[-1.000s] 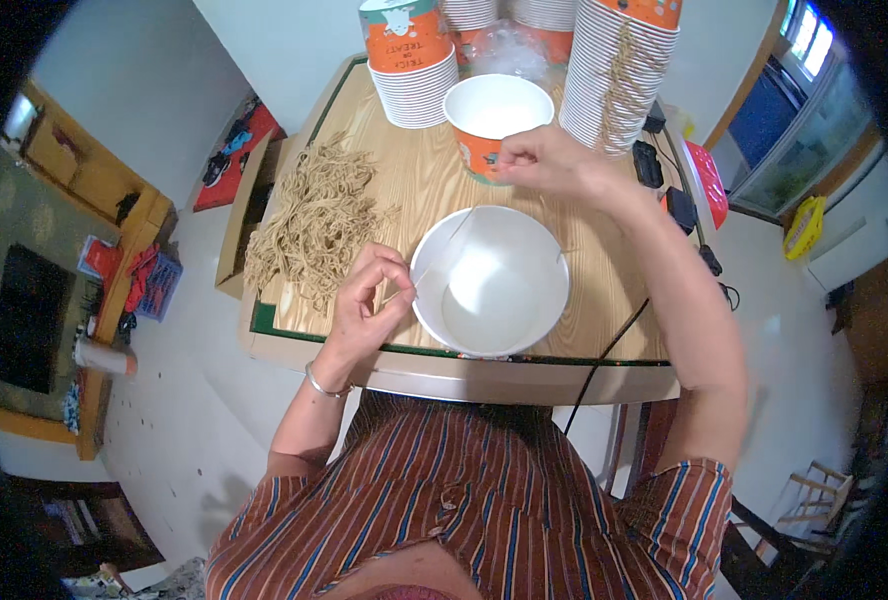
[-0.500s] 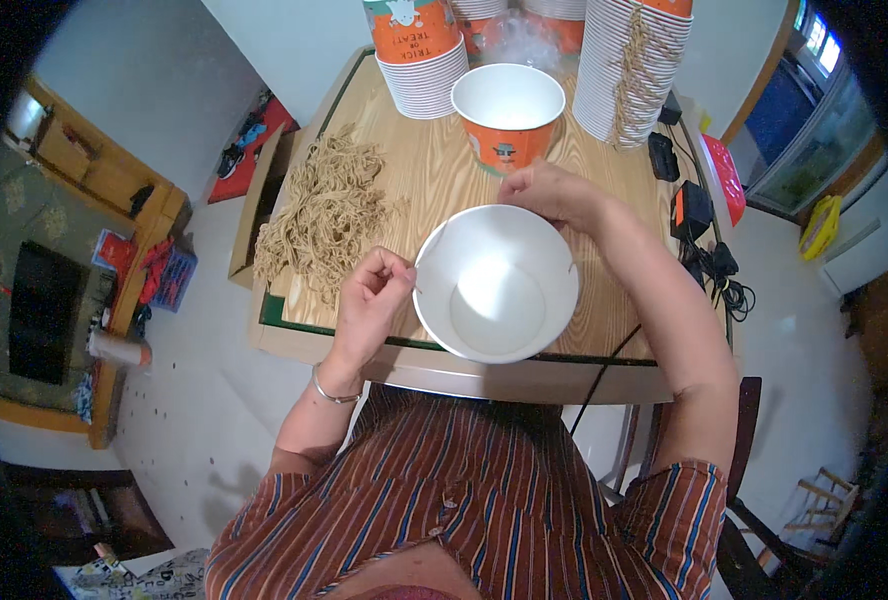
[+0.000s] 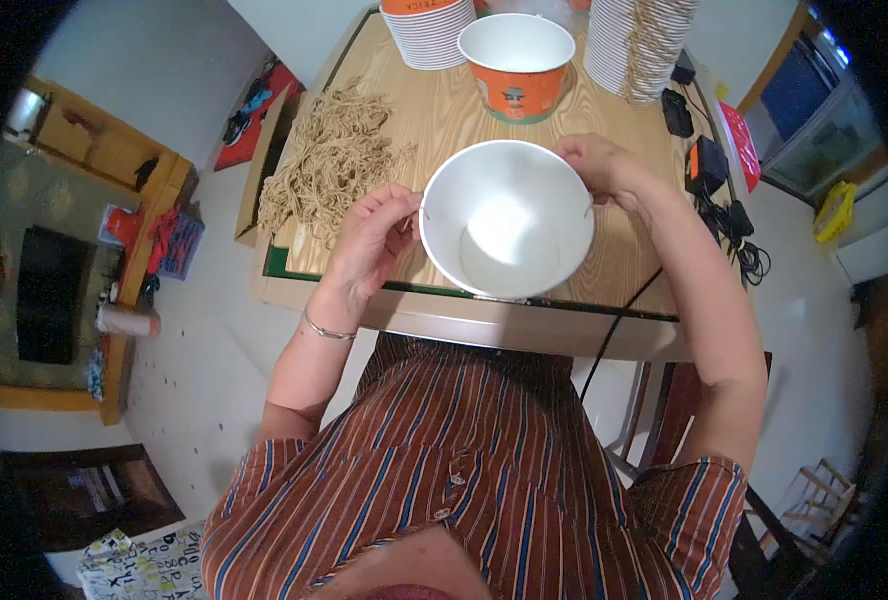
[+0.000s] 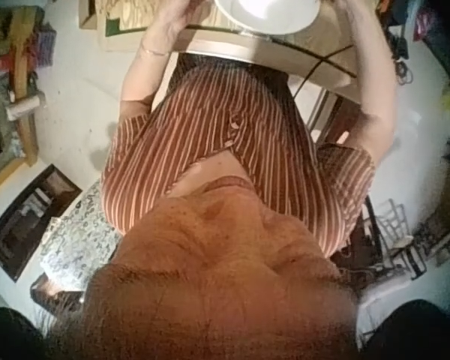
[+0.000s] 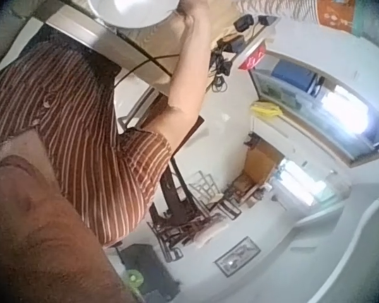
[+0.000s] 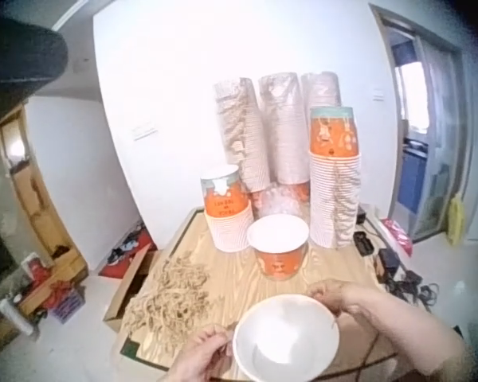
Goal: Attaching string handles to decorative Halloween-themed paper buckets.
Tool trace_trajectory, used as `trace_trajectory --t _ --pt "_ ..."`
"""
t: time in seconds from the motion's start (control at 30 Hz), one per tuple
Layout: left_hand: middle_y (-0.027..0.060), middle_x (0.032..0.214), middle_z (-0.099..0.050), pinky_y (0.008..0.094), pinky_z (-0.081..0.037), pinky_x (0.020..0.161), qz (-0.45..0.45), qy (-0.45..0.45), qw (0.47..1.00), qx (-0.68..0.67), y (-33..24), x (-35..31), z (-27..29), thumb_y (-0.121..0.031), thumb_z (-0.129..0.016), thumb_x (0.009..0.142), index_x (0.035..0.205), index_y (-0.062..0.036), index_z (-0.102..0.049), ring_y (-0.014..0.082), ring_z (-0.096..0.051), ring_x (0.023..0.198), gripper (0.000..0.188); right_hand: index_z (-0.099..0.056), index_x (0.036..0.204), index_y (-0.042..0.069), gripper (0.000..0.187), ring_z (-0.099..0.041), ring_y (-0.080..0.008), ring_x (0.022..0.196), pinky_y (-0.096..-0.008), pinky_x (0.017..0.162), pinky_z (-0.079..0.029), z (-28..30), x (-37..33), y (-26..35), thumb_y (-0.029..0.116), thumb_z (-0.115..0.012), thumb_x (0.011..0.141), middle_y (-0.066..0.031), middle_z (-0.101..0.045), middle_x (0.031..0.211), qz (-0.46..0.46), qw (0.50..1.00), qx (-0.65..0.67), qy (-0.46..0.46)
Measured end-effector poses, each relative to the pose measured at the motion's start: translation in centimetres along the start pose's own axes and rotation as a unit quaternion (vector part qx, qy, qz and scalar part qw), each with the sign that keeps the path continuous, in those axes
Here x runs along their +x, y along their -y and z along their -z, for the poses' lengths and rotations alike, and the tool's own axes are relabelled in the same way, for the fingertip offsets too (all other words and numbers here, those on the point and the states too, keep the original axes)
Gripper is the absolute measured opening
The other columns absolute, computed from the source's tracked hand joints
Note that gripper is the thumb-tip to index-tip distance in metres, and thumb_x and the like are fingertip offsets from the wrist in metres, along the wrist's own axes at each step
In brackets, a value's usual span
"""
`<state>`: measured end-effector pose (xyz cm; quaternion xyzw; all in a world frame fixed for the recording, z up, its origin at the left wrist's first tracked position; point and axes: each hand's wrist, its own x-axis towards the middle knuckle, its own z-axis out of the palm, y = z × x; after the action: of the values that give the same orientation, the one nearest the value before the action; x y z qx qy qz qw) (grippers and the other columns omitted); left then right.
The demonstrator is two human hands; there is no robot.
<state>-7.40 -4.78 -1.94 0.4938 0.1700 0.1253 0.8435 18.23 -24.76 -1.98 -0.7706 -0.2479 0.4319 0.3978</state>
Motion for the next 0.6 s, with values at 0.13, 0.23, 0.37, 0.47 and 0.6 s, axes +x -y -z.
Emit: trace_trajectory --t 0.13,0.23,0.37,0.47,0.6 --pt "0.0033 0.076 -0.064 0.0250 -0.052 0.066 0.002 0.007 1.000 0.025 -0.2 0.2 1.0 -0.008 -0.062 0.093 0.090 -0.0028 -0.062 0.0103 -0.060 0.065 0.006 -0.059 0.087 0.013 0.020 -0.041 -0.0008 0.048 -0.0173 0.037 -0.025 -0.4 -6.1 3.6 0.030 -0.060 0.098 0.0065 -0.051 0.064 0.043 0.997 0.057 -0.010" --pt "0.0016 0.076 -0.063 0.0241 -0.052 0.066 -0.008 0.009 0.999 0.034 -0.3 0.2 0.2 -0.009 -0.063 0.093 0.094 -0.0036 -0.061 0.0097 -0.060 0.066 0.006 -0.057 0.085 0.013 0.021 -0.038 -0.0011 0.047 -0.0172 0.037 -0.024 -1.1 -9.3 4.3 0.030 -0.061 0.098 0.0068 -0.047 0.062 0.015 1.000 -0.009 -0.012" --pt "0.0006 0.076 -0.063 0.0225 -0.051 0.066 -0.025 -0.029 0.998 0.058 0.0 -0.8 -0.7 -0.008 -0.063 0.092 0.096 -0.0038 -0.062 0.0090 -0.060 0.067 0.006 -0.053 0.083 0.010 0.021 -0.037 -0.0034 0.042 -0.0208 0.034 -0.024 -2.1 -9.4 3.0 0.022 -0.066 0.094 0.0045 -0.045 0.058 -0.007 1.000 -0.004 -0.020" --pt "0.0022 0.077 -0.065 0.0232 -0.051 0.066 -0.033 -0.013 0.996 0.087 0.3 -1.1 -0.6 -0.008 -0.062 0.093 0.093 -0.0010 -0.065 0.0096 -0.060 0.067 0.007 -0.052 0.081 0.009 0.022 -0.040 -0.0049 0.039 -0.0223 0.033 -0.027 -2.3 -10.0 3.1 0.020 -0.066 0.094 0.0033 -0.045 0.055 0.010 1.000 0.000 -0.024" --pt "0.0019 0.078 -0.065 0.0212 -0.049 0.066 -0.051 -0.007 0.986 0.158 0.1 -1.8 -1.1 -0.011 -0.064 0.094 0.094 0.0011 -0.066 0.0078 -0.060 0.069 0.013 -0.046 0.076 0.010 0.029 -0.040 -0.0069 0.042 -0.0248 0.035 -0.027 -2.4 -10.1 2.8 0.022 -0.067 0.093 0.0023 -0.044 0.057 0.017 0.999 -0.001 -0.031"
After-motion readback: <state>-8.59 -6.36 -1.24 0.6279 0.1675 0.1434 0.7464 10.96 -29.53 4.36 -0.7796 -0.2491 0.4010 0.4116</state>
